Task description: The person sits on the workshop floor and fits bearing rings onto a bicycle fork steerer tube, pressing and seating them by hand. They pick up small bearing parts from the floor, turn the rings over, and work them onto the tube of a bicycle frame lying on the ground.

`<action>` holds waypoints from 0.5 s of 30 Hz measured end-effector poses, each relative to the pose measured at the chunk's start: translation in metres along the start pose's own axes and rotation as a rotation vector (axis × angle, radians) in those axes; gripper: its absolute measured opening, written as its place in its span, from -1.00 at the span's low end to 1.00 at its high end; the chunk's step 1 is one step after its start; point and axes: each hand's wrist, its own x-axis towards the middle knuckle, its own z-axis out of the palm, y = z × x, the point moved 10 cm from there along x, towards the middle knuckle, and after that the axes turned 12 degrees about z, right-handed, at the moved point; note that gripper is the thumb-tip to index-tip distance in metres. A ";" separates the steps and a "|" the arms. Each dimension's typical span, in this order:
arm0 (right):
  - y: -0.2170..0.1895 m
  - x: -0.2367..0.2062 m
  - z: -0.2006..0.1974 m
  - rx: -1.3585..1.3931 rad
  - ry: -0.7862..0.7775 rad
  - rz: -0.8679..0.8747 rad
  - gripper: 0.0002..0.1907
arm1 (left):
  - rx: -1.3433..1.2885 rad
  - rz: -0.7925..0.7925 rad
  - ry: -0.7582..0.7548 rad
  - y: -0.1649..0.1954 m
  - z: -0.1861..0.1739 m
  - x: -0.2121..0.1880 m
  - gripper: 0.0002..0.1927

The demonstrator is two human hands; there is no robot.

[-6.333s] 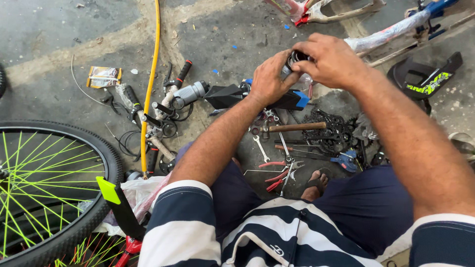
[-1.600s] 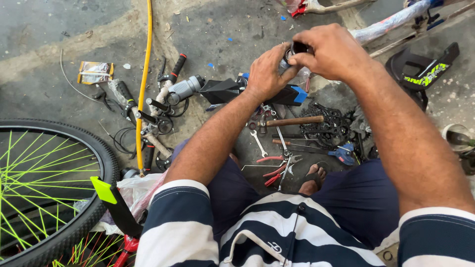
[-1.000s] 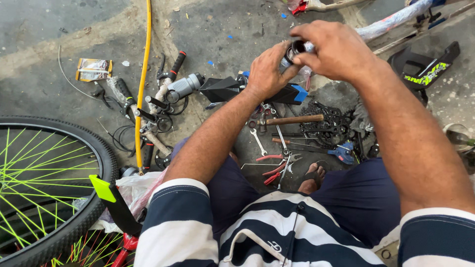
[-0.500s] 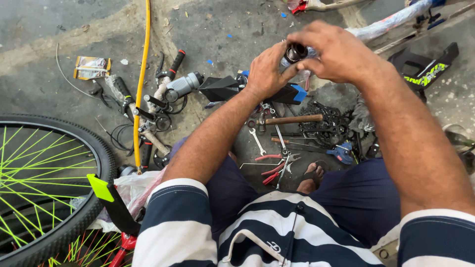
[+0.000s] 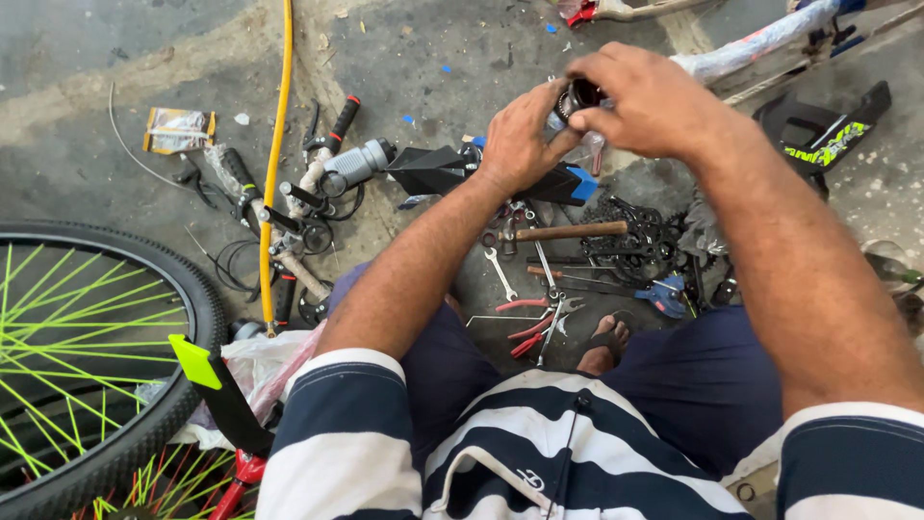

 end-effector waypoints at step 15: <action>0.012 -0.001 0.009 -0.049 -0.041 0.186 -0.41 | 0.030 0.030 0.032 0.001 -0.003 0.001 -0.33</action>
